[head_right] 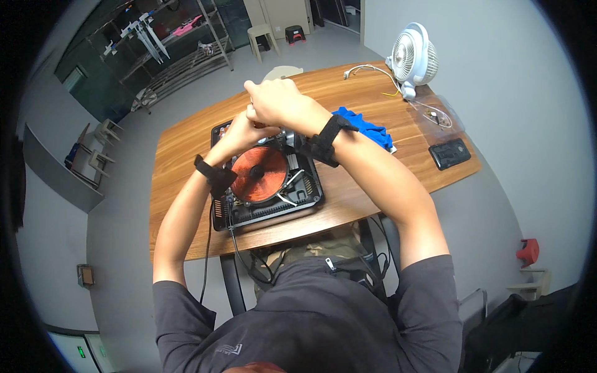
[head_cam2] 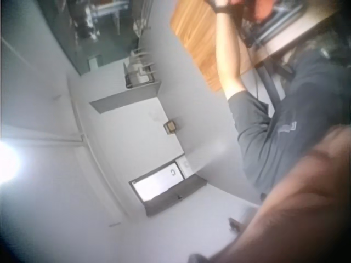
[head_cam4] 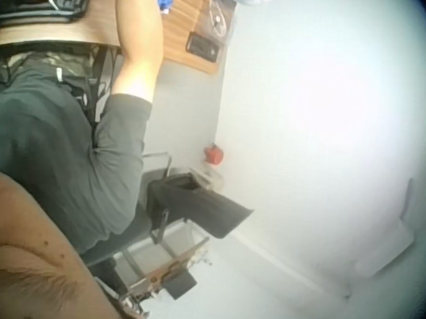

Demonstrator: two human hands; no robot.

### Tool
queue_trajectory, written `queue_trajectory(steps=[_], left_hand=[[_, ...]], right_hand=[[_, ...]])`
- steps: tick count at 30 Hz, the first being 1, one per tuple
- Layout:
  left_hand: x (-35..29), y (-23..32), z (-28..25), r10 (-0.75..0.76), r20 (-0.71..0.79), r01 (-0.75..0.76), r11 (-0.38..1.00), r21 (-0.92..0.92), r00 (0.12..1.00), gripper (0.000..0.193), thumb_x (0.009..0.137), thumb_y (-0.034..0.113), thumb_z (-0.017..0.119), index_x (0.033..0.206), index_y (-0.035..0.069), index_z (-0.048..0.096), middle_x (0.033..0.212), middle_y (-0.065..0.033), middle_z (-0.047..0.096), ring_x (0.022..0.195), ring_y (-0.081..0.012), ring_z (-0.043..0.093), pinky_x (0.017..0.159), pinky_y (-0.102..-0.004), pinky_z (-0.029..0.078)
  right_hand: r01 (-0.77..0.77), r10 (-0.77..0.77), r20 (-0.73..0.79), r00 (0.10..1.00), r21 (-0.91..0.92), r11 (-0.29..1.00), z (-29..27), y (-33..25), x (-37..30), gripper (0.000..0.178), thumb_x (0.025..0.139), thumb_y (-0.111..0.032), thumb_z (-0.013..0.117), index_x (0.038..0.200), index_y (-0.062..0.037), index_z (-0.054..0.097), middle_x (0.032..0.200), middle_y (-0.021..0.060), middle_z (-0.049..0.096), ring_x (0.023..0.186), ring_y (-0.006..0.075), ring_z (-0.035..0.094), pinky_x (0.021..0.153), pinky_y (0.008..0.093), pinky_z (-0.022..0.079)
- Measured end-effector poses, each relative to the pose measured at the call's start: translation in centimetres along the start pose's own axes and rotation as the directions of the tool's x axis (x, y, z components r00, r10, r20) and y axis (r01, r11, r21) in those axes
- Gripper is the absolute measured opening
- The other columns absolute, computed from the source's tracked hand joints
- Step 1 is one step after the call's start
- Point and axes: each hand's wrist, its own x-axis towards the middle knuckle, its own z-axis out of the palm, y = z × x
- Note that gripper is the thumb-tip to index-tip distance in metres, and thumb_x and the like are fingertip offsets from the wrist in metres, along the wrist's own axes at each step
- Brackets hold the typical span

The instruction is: The person removes the top cover of a black electronic device on a wooden table, then uses a screwdriver to remove screws and detach internal components including a copper heatsink and circuit board. The person places removed parts on the table and continues unscrewing and removing additional components.

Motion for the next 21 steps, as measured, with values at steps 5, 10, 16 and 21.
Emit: queue_trajectory(steps=[5,10,16,21], left_hand=[[-0.4,0.9,-0.9,-0.056,0.073,0.053,0.997,0.048,0.996,0.028,0.085,0.016,0.080,0.104,-0.003,0.072,0.091,-0.0112,0.075,0.085,-0.0175,0.070,0.078,-0.0340,0.055],[-0.6,1.4,-0.1,-0.087,-0.069,0.100,0.973,0.209,0.994,0.034,0.079,0.020,0.085,0.095,-0.005,0.069,0.089,-0.0147,0.074,0.082,-0.0225,0.071,0.077,-0.0357,0.055],[-0.8,1.3,-0.1,-0.056,-0.042,0.061,0.986,0.156,0.998,0.032,0.081,0.019,0.085,0.100,-0.003,0.071,0.085,-0.0081,0.074,0.076,-0.0122,0.067,0.069,-0.0300,0.053],[-0.7,1.3,-0.5,-0.107,0.014,0.105,0.989,0.107,0.994,0.029,0.083,0.017,0.084,0.100,-0.002,0.070,0.090,-0.0073,0.074,0.077,-0.0106,0.065,0.070,-0.0298,0.052]], right_hand=[[0.026,-0.026,-0.033,0.999,0.009,1.000,0.1,0.7,-0.3,0.036,0.092,-0.035,0.058,0.112,-0.0046,0.060,0.092,0.0204,0.072,0.085,0.0414,0.071,0.076,0.0515,0.057],[-0.013,0.028,0.102,0.994,-0.145,0.989,-1.5,-0.6,0.6,0.034,0.093,-0.038,0.058,0.103,-0.0059,0.065,0.081,0.0170,0.072,0.078,0.0391,0.072,0.072,0.0497,0.058],[0.061,-0.060,0.017,0.998,-0.022,0.998,-0.3,0.3,0.0,0.034,0.090,-0.038,0.061,0.102,-0.0063,0.065,0.086,0.0170,0.072,0.082,0.0389,0.071,0.074,0.0476,0.058],[0.051,-0.051,0.043,0.998,-0.001,0.999,-1.2,0.6,-0.6,0.035,0.089,-0.037,0.061,0.104,-0.0059,0.065,0.096,0.0172,0.072,0.093,0.0386,0.070,0.079,0.0462,0.057]])
